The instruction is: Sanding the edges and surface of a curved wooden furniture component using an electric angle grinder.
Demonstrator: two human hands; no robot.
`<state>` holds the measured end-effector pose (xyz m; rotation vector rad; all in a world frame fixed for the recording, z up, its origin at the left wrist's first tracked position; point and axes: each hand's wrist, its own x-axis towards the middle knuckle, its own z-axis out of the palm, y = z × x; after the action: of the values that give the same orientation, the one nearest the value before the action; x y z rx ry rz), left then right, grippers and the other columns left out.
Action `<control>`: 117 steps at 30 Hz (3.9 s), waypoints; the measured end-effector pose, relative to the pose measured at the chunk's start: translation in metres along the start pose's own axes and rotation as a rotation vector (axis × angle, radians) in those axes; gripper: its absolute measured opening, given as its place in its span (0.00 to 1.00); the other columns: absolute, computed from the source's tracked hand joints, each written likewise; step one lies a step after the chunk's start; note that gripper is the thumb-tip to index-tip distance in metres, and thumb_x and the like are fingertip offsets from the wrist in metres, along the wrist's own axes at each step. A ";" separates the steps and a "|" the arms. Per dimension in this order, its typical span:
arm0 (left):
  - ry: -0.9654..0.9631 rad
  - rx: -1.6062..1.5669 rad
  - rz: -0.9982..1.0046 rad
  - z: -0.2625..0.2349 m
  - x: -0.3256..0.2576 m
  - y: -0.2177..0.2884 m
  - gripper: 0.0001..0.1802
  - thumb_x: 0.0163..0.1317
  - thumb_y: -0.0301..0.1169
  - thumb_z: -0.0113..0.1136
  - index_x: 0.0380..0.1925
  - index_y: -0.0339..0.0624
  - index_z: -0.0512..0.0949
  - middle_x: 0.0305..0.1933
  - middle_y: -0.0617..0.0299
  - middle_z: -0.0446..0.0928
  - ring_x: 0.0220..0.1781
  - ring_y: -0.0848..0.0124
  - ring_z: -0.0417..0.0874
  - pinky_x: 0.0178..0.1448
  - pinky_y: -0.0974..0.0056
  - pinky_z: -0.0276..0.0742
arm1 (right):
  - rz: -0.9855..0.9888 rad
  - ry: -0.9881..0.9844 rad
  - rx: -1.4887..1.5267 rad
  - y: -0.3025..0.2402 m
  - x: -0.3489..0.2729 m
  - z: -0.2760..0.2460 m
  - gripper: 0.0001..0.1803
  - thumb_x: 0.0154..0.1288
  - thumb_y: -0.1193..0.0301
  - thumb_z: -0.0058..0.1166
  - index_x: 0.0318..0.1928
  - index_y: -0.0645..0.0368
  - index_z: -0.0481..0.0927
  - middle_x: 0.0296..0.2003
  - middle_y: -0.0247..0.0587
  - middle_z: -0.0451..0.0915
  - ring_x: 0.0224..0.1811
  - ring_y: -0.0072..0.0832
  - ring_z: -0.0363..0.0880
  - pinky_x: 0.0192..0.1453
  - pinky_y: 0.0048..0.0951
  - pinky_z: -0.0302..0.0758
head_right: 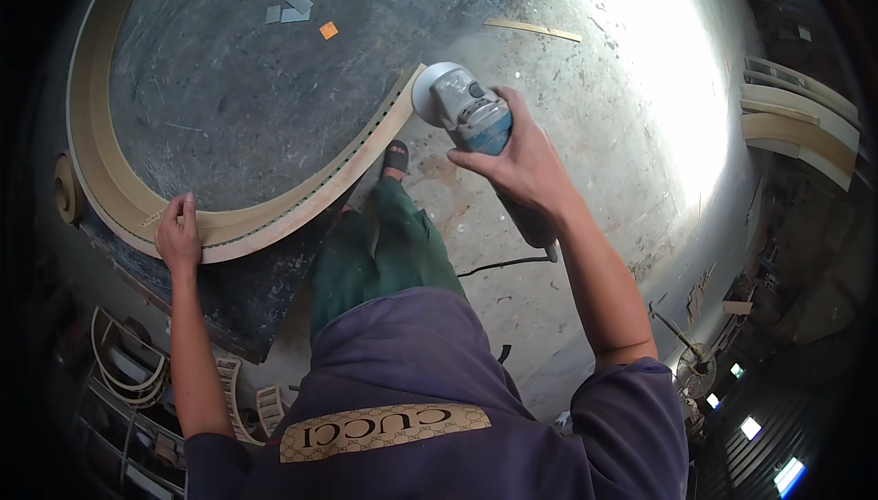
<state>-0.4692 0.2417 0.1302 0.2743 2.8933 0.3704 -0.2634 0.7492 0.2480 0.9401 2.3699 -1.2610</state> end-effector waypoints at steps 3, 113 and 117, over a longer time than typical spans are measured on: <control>-0.023 -0.010 -0.014 -0.001 0.000 0.001 0.23 0.79 0.55 0.56 0.49 0.48 0.88 0.50 0.55 0.89 0.54 0.48 0.87 0.62 0.50 0.76 | -0.005 0.033 0.039 0.003 -0.004 0.001 0.57 0.55 0.53 0.84 0.77 0.61 0.63 0.65 0.58 0.80 0.68 0.46 0.81 0.74 0.44 0.76; -0.046 -0.020 -0.067 -0.003 0.002 0.004 0.27 0.77 0.58 0.59 0.48 0.47 0.88 0.42 0.53 0.90 0.46 0.51 0.90 0.51 0.52 0.80 | 0.010 -0.074 0.018 -0.016 -0.037 0.048 0.55 0.54 0.57 0.85 0.76 0.58 0.65 0.61 0.56 0.84 0.67 0.46 0.84 0.71 0.44 0.78; -0.043 -0.031 -0.059 -0.005 0.002 0.004 0.26 0.77 0.58 0.58 0.48 0.47 0.89 0.42 0.54 0.90 0.47 0.50 0.90 0.52 0.52 0.81 | -0.064 -0.102 -0.095 -0.030 -0.068 0.091 0.53 0.54 0.58 0.83 0.76 0.53 0.64 0.59 0.59 0.85 0.64 0.57 0.86 0.66 0.49 0.81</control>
<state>-0.4711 0.2451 0.1359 0.1890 2.8434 0.3937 -0.2368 0.6349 0.2511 0.7592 2.3735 -1.1784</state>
